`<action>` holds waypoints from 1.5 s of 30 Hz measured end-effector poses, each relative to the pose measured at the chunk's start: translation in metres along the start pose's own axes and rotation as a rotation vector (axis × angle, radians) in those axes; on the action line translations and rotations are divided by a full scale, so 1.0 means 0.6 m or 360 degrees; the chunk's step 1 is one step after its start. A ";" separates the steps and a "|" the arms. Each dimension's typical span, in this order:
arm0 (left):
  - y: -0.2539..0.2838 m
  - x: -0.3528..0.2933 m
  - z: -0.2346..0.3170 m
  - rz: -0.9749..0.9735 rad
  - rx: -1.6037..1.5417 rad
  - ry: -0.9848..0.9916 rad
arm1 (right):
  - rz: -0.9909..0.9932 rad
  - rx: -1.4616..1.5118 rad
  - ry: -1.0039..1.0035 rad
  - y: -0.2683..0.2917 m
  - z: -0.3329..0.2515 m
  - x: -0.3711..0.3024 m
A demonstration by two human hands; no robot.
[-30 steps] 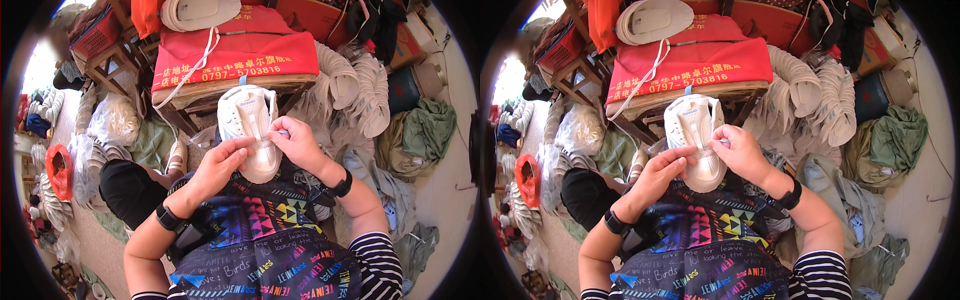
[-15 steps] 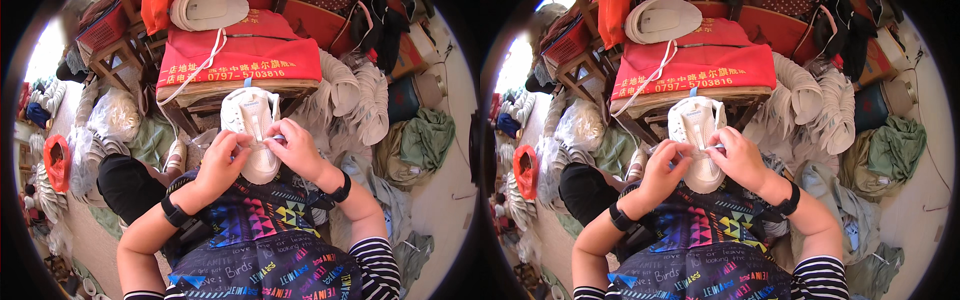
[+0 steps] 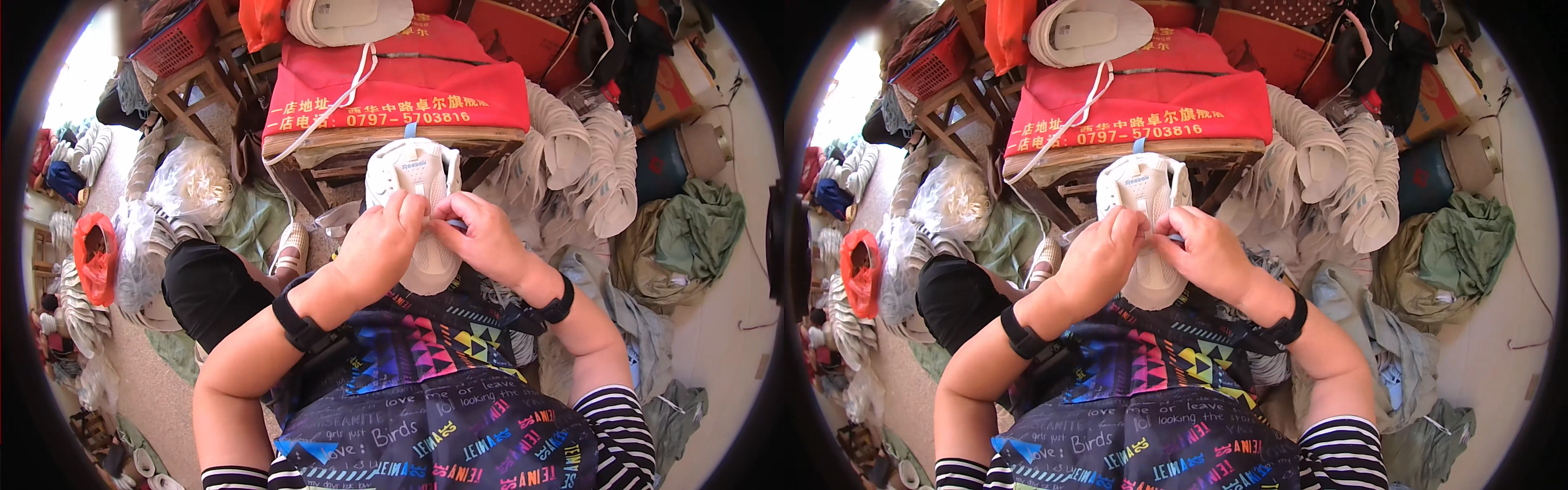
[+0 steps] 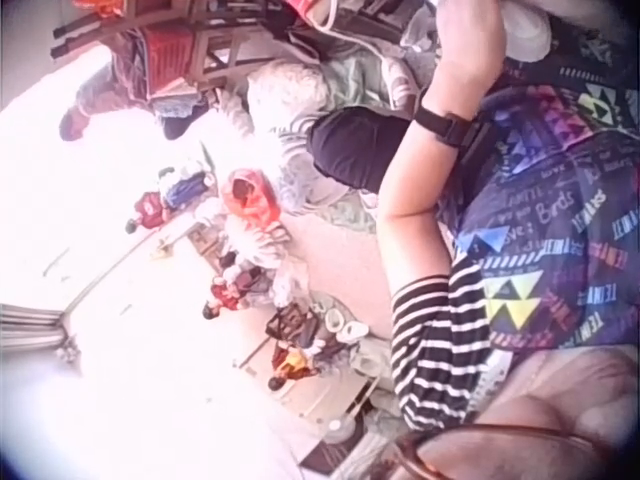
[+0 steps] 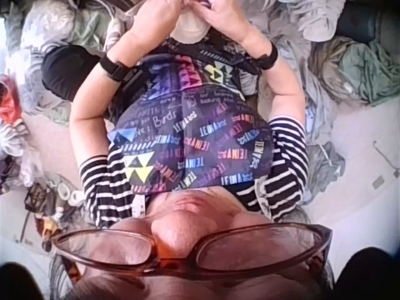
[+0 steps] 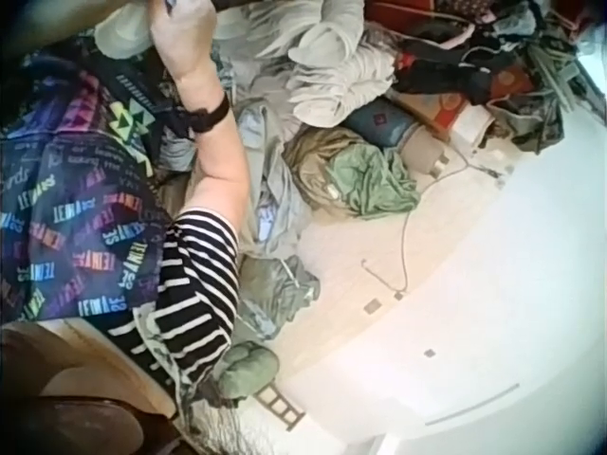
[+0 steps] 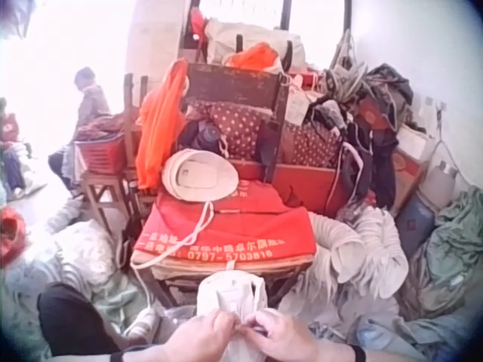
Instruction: Lacing a white athletic shoe.
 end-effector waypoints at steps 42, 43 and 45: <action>-0.022 -0.016 -0.053 -0.0115 -0.0228 0.0431 | -0.0315 0.0000 -0.0204 0.012 0.052 -0.009; -0.024 -0.014 -0.051 -0.0119 -0.0346 0.0423 | -0.0311 -0.0001 -0.0206 0.013 0.054 -0.008; -0.023 -0.019 -0.046 -0.0116 -0.0276 0.0383 | -0.0459 0.0218 -0.0432 0.001 0.072 -0.012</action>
Point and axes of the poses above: each hand's wrist, its own x-axis towards the middle knuckle, its own y-axis out of the back of the hand, z = x × y, the point moved 8 cm from there along x, towards the middle knuckle, and after that the axes turned 2 degrees about -x, right-handed, at the moved point
